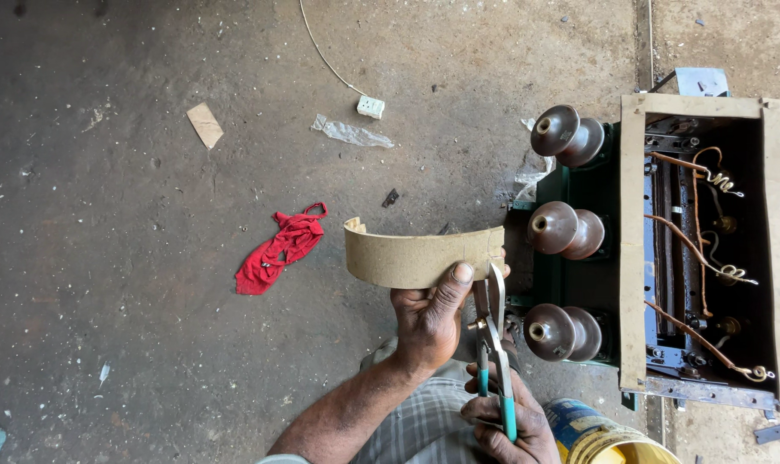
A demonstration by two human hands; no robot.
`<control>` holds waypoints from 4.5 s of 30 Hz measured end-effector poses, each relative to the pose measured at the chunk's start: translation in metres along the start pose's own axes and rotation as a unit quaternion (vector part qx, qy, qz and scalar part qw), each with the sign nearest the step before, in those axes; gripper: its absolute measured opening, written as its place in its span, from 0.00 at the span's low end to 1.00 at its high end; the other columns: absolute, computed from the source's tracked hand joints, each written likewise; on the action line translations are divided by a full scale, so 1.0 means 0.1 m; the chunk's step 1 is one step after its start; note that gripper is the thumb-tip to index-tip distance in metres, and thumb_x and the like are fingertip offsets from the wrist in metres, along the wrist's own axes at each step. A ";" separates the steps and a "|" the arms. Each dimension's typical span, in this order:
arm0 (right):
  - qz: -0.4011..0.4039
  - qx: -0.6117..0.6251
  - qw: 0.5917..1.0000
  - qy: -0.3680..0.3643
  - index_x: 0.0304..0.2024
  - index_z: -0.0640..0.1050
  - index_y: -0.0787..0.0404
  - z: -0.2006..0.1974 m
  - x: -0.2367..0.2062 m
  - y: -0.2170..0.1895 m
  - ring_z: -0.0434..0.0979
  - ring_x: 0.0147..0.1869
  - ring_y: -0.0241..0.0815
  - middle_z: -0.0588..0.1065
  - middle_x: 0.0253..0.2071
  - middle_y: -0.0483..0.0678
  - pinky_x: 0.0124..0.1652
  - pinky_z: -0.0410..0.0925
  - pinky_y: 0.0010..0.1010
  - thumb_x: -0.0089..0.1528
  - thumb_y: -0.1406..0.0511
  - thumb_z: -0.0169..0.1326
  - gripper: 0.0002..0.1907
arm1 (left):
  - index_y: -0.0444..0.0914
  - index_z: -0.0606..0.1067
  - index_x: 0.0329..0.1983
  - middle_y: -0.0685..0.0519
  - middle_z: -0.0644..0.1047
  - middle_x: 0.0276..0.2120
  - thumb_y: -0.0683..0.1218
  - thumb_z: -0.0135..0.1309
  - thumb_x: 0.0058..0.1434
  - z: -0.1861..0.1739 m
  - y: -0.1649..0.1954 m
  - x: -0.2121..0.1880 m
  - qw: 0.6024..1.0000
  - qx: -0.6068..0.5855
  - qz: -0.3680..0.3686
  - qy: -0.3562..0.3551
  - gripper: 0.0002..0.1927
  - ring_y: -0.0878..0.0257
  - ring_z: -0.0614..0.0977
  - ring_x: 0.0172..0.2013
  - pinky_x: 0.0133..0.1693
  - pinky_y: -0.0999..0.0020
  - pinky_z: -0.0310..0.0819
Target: The person marks the wooden frame of an electrical machine with a pen, then cuts a piece of stiff insulating board with pliers, bending and trimming it to shape. They hold the curved board up against the machine, checking the fit as they continue cutting.
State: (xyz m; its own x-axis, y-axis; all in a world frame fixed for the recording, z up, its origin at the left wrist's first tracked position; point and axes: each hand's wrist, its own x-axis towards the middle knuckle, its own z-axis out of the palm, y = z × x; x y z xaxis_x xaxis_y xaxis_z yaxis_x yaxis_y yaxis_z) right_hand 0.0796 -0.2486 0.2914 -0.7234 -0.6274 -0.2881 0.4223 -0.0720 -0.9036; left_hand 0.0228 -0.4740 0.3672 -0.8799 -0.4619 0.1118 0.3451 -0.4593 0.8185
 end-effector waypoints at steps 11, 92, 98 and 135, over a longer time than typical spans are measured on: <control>-0.083 -0.066 0.994 -0.014 0.45 0.86 0.69 -0.01 0.06 0.00 0.75 0.63 0.55 0.69 0.67 0.65 0.45 0.74 0.37 0.59 0.62 0.63 0.17 | 0.32 0.79 0.42 0.52 0.79 0.34 0.45 0.56 0.72 -0.07 -0.24 -0.06 0.999 0.008 0.044 0.021 0.09 0.69 0.80 0.37 0.40 0.73 0.76; -0.015 -0.130 0.987 -0.088 0.39 0.86 0.68 -0.10 0.01 -0.06 0.75 0.60 0.51 0.71 0.61 0.62 0.45 0.74 0.35 0.57 0.59 0.63 0.17 | 0.26 0.78 0.52 0.45 0.82 0.38 0.54 0.43 0.72 -0.09 0.54 0.55 0.938 0.027 -0.285 -0.193 0.26 0.66 0.78 0.28 0.31 0.70 0.76; -0.087 -0.150 0.981 -0.090 0.39 0.87 0.67 -0.10 -0.01 -0.03 0.75 0.63 0.52 0.72 0.62 0.62 0.53 0.74 0.36 0.60 0.60 0.63 0.15 | 0.27 0.79 0.51 0.47 0.82 0.38 0.55 0.42 0.73 -0.09 0.52 0.53 0.943 0.062 -0.260 -0.200 0.27 0.66 0.78 0.29 0.33 0.71 0.76; -0.126 -0.191 0.973 -0.026 0.31 0.83 0.65 -0.02 0.06 0.02 0.81 0.45 0.44 0.78 0.39 0.50 0.47 0.72 0.31 0.46 0.76 0.52 0.13 | 0.28 0.78 0.56 0.56 0.72 0.27 0.56 0.43 0.75 -0.02 0.57 0.39 0.928 0.115 -0.235 -0.264 0.27 0.71 0.69 0.29 0.32 0.74 0.64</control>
State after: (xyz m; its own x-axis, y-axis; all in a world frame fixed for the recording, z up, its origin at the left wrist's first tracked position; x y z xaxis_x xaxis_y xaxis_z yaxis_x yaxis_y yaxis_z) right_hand 0.0748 -0.2505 0.2873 -0.7450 -0.6662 -0.0343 -0.0059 0.0580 -0.9983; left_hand 0.0090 -0.5193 0.4171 -0.9739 0.2133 -0.0776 -0.1434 -0.3131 0.9389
